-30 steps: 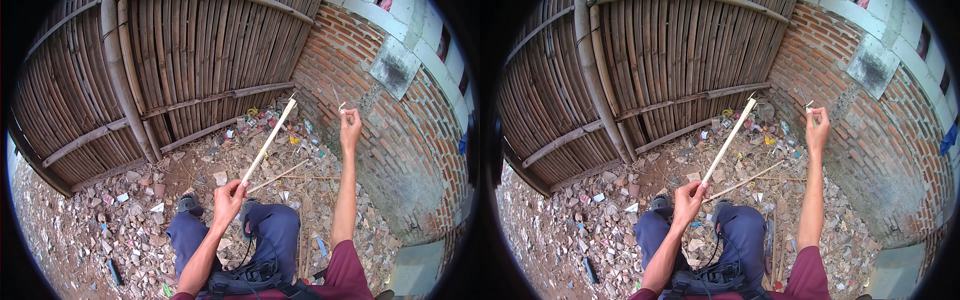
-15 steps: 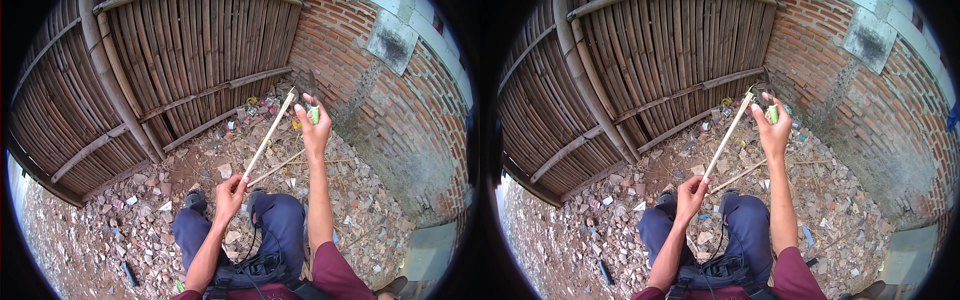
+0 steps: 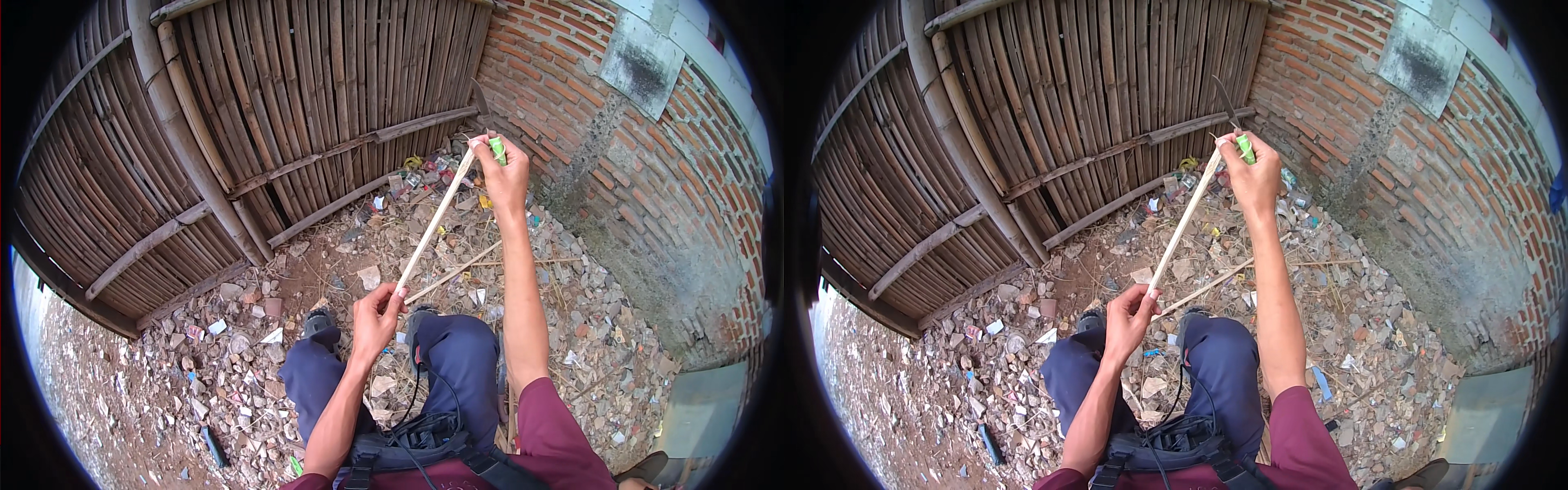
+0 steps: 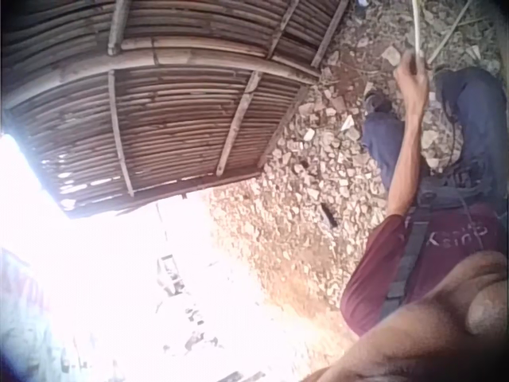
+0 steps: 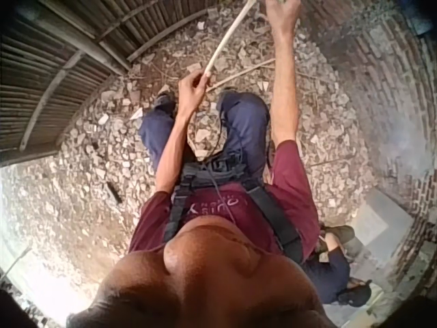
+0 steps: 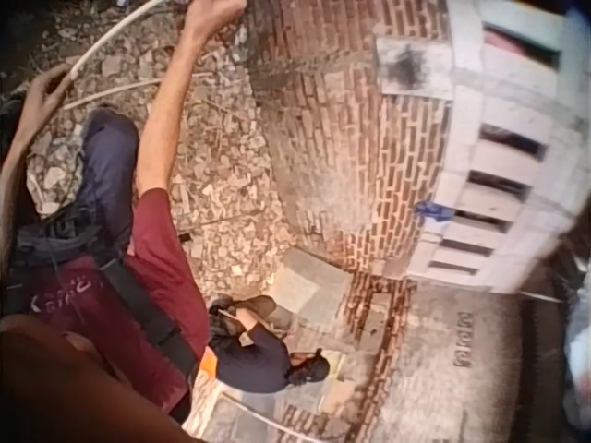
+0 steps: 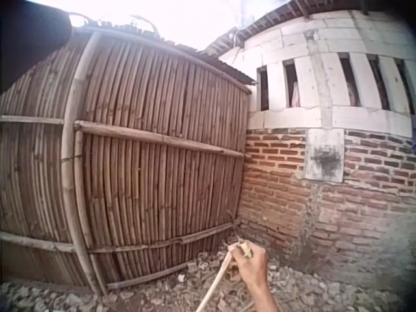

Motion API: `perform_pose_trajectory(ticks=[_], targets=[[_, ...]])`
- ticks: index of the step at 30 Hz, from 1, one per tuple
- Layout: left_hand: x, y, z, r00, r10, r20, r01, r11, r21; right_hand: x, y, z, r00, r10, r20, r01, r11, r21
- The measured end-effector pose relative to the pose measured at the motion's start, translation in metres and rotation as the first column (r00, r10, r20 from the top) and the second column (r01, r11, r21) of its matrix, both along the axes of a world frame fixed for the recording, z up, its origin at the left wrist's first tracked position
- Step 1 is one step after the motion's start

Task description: The person carves a wooden stick using a small knife, shaving off pieces and thinning a section of the wood while holding it by hand.

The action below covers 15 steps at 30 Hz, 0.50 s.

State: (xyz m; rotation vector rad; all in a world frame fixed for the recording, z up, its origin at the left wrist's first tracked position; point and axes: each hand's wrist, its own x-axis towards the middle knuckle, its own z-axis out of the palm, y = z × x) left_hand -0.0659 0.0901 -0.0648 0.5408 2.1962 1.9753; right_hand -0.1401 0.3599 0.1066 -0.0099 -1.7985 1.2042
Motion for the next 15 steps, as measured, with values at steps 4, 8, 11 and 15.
perform_pose_trajectory(ticks=[4, 8, 11, 15], targets=[[0.000, -0.003, -0.002, 1.000, 0.006, -0.003, -0.006, 1.000, -0.007, -0.002, -0.004, -0.006, 0.994, 0.080, 0.068, -0.072, 0.991, -0.116], [0.002, -0.002, 0.000, 0.998, 0.018, 0.058, -0.016, 0.999, -0.028, 0.010, 0.003, -0.006, 0.995, 0.021, 0.100, -0.022, 1.000, 0.007], [0.002, 0.002, -0.007, 0.998, -0.054, 0.023, 0.054, 0.998, -0.010, 0.023, 0.005, -0.006, 0.989, -0.077, 0.127, 0.059, 0.988, 0.143], [0.007, 0.016, -0.007, 0.990, -0.128, 0.067, 0.124, 0.991, 0.054, 0.035, 0.038, -0.017, 0.999, -0.027, 0.043, 0.029, 0.999, -0.032]])
